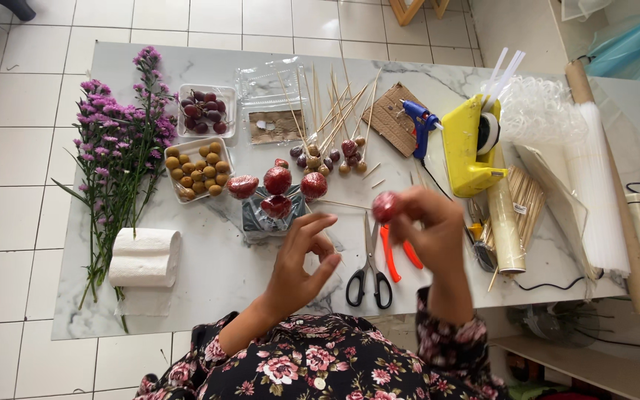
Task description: The person prepares fruit skewers by placing grapes and other small round food items onto wooden sticks and then arranging the skewers into a base.
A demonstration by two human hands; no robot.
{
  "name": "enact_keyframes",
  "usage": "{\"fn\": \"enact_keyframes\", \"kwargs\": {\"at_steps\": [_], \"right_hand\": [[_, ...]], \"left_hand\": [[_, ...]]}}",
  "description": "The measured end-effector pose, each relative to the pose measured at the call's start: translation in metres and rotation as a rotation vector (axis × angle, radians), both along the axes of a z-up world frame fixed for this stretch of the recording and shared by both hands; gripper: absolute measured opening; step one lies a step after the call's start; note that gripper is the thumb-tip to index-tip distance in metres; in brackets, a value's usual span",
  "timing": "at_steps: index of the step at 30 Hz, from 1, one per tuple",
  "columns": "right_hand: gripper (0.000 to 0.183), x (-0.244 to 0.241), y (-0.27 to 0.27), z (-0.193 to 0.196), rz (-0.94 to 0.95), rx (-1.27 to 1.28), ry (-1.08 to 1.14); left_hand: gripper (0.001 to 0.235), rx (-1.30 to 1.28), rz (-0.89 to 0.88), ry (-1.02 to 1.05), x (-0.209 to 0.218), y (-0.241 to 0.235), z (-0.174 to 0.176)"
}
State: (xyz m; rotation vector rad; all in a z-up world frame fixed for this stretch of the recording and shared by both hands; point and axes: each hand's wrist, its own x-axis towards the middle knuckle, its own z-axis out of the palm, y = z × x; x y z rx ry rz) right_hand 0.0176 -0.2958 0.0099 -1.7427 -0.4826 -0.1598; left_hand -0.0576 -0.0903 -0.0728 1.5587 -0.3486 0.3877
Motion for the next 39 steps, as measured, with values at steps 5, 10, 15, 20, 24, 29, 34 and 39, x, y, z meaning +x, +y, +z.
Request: {"fn": "enact_keyframes", "kwargs": {"at_steps": [5,10,15,20,24,29,34,39], "right_hand": [[0.009,-0.053,0.064,-0.033,0.014,0.064,0.181],[0.012,-0.070,0.099,-0.053,0.074,0.077,0.181],[0.012,-0.075,0.121,-0.074,0.147,0.090,0.160],[0.015,-0.066,0.137,-0.096,0.139,0.175,0.236],[0.016,-0.062,0.148,-0.108,0.121,0.138,0.232],[0.014,-0.056,0.130,-0.115,0.059,-0.018,0.126],[0.010,-0.045,0.048,-0.140,-0.284,-0.222,0.076],[0.071,-0.057,0.000,-0.141,-0.506,-0.931,0.546]], "left_hand": [[0.053,0.035,0.089,-0.016,-0.002,0.011,0.014],[0.047,0.175,0.246,0.034,-0.021,0.047,0.009],[0.081,-0.299,0.129,0.226,-0.033,0.073,0.014],[0.048,-0.287,0.206,0.348,-0.030,0.073,0.013],[0.017,-0.224,0.252,0.385,-0.021,0.083,-0.007],[0.015,-0.276,0.197,0.321,-0.005,0.086,-0.037],[0.014,-0.286,0.174,0.295,0.000,0.080,-0.041],[0.013,-0.327,0.157,0.281,0.009,0.079,-0.054]]}}
